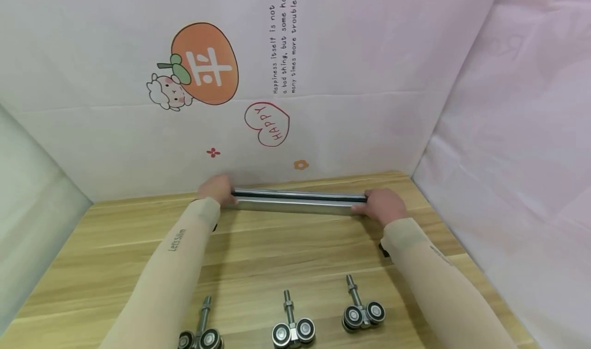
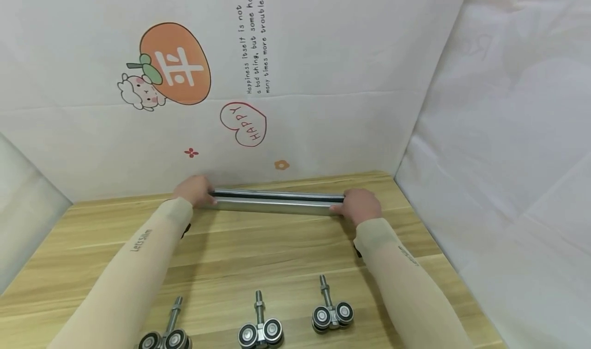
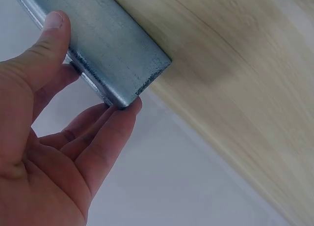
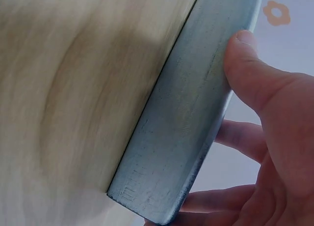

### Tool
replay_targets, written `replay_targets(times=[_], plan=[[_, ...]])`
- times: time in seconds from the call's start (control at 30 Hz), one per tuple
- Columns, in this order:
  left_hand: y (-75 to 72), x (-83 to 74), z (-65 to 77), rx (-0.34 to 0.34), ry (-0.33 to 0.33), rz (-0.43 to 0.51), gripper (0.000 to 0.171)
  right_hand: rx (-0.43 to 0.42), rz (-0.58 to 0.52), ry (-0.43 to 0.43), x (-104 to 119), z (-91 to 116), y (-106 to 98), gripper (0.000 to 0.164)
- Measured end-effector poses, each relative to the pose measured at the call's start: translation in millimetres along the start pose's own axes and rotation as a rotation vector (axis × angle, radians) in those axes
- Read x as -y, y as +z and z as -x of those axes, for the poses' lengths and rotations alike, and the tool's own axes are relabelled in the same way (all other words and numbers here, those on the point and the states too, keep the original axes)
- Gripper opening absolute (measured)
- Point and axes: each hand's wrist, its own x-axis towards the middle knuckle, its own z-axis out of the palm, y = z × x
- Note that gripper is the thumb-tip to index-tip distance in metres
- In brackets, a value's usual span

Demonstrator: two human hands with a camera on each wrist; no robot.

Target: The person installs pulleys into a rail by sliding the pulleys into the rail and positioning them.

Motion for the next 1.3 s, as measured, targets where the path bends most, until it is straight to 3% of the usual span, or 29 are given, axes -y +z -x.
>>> replay_targets(times=[0.43, 0.83, 1.3], plan=[[-4.7, 13.3, 9.5, -0.004, 0.008, 0.004, 0.031, -0.016, 0.003, -0.027, 10, -12, 2, 0.079], [2.5, 32.0, 7.4, 0.004, 0.024, -0.018, 0.028, -0.016, 0.044, -0.047, 13, -24, 8, 0.079], [-5.0, 33.8, 21.5, 0.022, -0.005, -0.006, 0.036, -0.015, 0.033, -0.039, 24, -28, 8, 0.079]])
